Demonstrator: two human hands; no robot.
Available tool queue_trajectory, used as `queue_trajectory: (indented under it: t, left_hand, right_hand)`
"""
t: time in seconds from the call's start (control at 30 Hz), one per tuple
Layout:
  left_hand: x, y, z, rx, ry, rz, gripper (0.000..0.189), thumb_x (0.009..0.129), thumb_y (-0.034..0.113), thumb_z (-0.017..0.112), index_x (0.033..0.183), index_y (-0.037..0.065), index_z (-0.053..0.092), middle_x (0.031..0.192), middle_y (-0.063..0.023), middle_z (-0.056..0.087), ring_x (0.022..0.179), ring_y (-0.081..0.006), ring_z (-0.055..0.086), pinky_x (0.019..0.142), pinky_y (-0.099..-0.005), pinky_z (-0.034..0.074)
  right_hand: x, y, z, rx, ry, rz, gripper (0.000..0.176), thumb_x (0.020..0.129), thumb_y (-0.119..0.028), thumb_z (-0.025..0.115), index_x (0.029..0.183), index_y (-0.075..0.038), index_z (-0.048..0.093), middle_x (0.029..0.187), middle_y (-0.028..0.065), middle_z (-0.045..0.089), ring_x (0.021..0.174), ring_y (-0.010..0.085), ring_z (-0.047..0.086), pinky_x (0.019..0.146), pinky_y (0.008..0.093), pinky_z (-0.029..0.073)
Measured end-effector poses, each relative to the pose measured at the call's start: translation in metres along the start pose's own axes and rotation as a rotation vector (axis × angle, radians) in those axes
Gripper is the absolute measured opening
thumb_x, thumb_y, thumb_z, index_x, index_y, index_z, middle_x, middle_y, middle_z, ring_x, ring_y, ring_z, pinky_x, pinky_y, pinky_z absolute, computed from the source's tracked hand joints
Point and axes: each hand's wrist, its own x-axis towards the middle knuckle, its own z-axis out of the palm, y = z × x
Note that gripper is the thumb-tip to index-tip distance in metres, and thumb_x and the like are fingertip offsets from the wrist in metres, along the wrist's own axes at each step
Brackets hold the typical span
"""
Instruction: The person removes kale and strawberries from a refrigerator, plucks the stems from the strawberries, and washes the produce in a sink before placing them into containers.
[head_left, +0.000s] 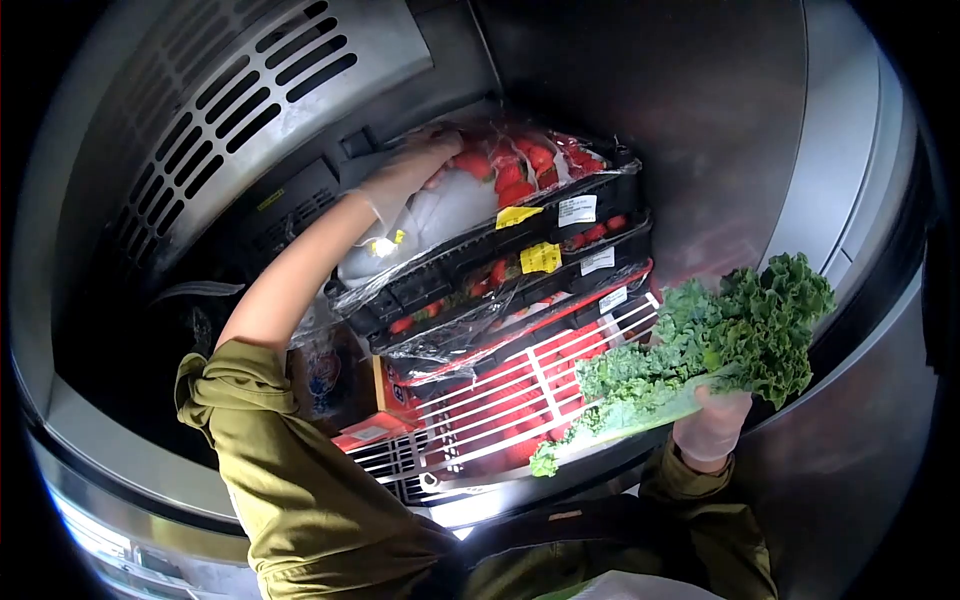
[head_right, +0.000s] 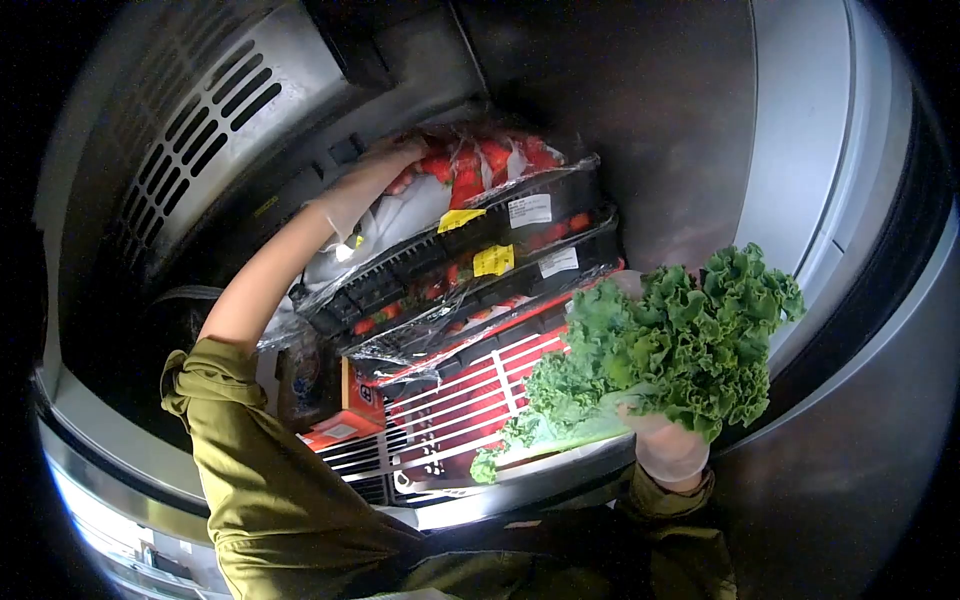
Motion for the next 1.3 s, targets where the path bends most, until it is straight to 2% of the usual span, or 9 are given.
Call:
queue_trajectory:
  t: [0.3,0.4,0.43,0.53,0.57,0.67,0.87,1.07,1.3]
  left_hand:
    - [-0.020,0.013,0.004,0.067,-0.216,0.054,0.033,0.083,0.027,0.055,0.109,0.008,0.052,0.067,0.0036,0.047,0.055,-0.0039,0.040,0.046,-0.0189,0.032]
    - [-0.010,0.004,0.014,0.226,-0.106,0.144,0.032,0.082,0.027,0.055,0.109,0.010,0.053,0.070,0.0030,0.049,0.057,-0.0037,0.040,0.048,-0.0194,0.033]
    - [-0.010,0.004,0.016,0.213,-0.091,0.096,0.035,0.080,0.029,0.058,0.108,0.009,0.053,0.079,-0.0009,0.055,0.067,-0.0070,0.048,0.059,-0.0213,0.040]
    - [-0.013,0.001,0.028,0.205,-0.062,0.215,0.039,0.078,0.031,0.062,0.108,0.007,0.053,0.089,-0.0056,0.058,0.082,-0.0118,0.052,0.074,-0.0254,0.043]
    - [-0.018,0.008,0.028,0.176,-0.089,0.151,0.044,0.076,0.032,0.065,0.110,0.006,0.054,0.096,-0.0081,0.059,0.094,-0.0158,0.052,0.084,-0.0279,0.040]
    - [-0.023,0.002,0.026,0.236,-0.087,0.297,0.046,0.075,0.031,0.065,0.112,0.006,0.053,0.096,-0.0087,0.059,0.092,-0.0165,0.053,0.082,-0.0285,0.041]
    - [0.002,-0.014,0.029,0.245,-0.021,0.321,0.046,0.072,0.032,0.067,0.107,0.004,0.057,0.097,-0.0104,0.060,0.091,-0.0181,0.054,0.083,-0.0298,0.041]
    - [-0.024,0.011,0.009,0.334,-0.192,0.239,0.044,0.074,0.031,0.067,0.110,0.006,0.057,0.105,-0.0104,0.060,0.100,-0.0165,0.053,0.088,-0.0260,0.039]
    - [-0.018,-0.004,0.016,0.306,-0.238,0.307,0.039,0.076,0.031,0.064,0.105,0.006,0.057,0.097,-0.0072,0.061,0.089,-0.0147,0.053,0.082,-0.0272,0.042]
  right_hand:
    - [0.001,0.000,0.002,-0.008,-0.013,0.010,0.031,0.075,-0.006,0.053,0.105,0.003,0.051,0.105,0.0132,0.057,0.091,0.0230,0.057,0.080,0.0346,0.045]
    - [0.000,0.000,0.002,-0.007,-0.010,0.010,0.032,0.075,-0.006,0.053,0.105,0.003,0.050,0.105,0.0132,0.057,0.092,0.0231,0.057,0.080,0.0348,0.045]
    - [-0.001,0.000,0.000,-0.006,-0.012,0.007,0.032,0.075,-0.006,0.053,0.106,0.003,0.050,0.105,0.0133,0.057,0.092,0.0231,0.057,0.081,0.0348,0.045]
    - [-0.001,0.000,0.000,-0.005,-0.011,0.004,0.033,0.075,-0.007,0.052,0.106,0.003,0.050,0.105,0.0133,0.057,0.092,0.0232,0.057,0.081,0.0350,0.045]
    - [-0.001,0.000,0.001,-0.005,-0.011,0.004,0.033,0.075,-0.007,0.052,0.107,0.003,0.050,0.105,0.0134,0.057,0.092,0.0233,0.057,0.081,0.0350,0.045]
    - [-0.003,0.000,0.002,0.002,-0.016,0.001,0.034,0.075,-0.007,0.052,0.107,0.003,0.049,0.106,0.0134,0.056,0.092,0.0234,0.057,0.081,0.0352,0.045]
    - [-0.005,0.000,0.002,0.006,-0.024,0.003,0.035,0.076,-0.008,0.052,0.109,0.003,0.049,0.106,0.0136,0.056,0.093,0.0236,0.056,0.082,0.0355,0.045]
    - [-0.003,-0.001,0.005,-0.002,-0.021,0.008,0.037,0.076,-0.009,0.052,0.110,0.003,0.048,0.107,0.0137,0.056,0.094,0.0238,0.056,0.082,0.0358,0.045]
    - [-0.003,0.000,0.004,-0.001,-0.025,0.011,0.039,0.076,-0.010,0.052,0.112,0.003,0.047,0.108,0.0139,0.055,0.094,0.0241,0.056,0.083,0.0362,0.045]
